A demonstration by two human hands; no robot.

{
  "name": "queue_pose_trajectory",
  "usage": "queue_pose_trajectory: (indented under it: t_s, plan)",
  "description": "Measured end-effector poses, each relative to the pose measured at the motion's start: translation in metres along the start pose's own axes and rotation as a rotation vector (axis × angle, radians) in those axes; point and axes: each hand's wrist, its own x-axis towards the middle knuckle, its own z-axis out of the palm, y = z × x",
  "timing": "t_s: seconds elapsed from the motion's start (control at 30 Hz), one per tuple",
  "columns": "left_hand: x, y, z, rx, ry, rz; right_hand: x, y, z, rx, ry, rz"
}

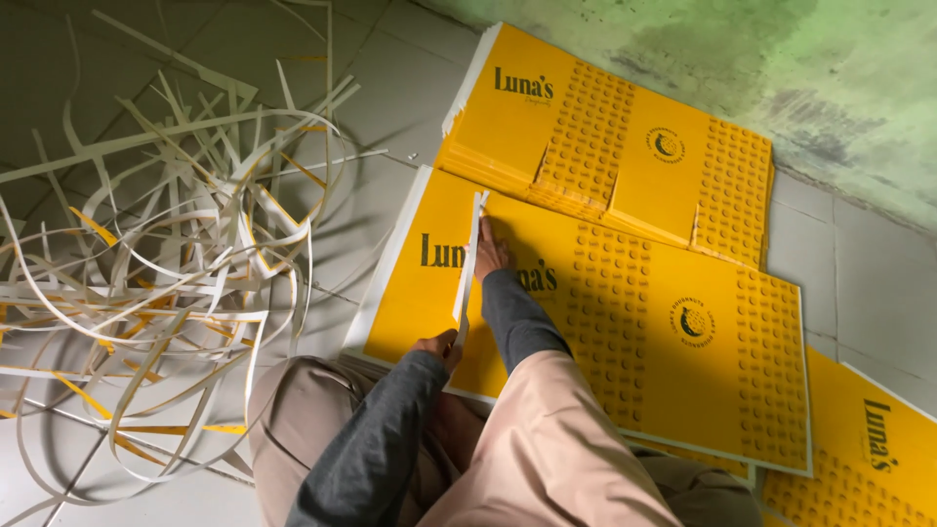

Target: Peeling thin white strips from yellow printed cardboard sheets, likely removing adhesive backing or waste material.

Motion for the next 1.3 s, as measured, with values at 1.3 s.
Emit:
queue_pose_trajectory:
  t_s: [1.3]
  plan:
    - [0.018, -0.033, -0.017, -0.333, 0.183, -0.265, -0.171, 0.044, 0.024, 0.108, 0.177, -0.453]
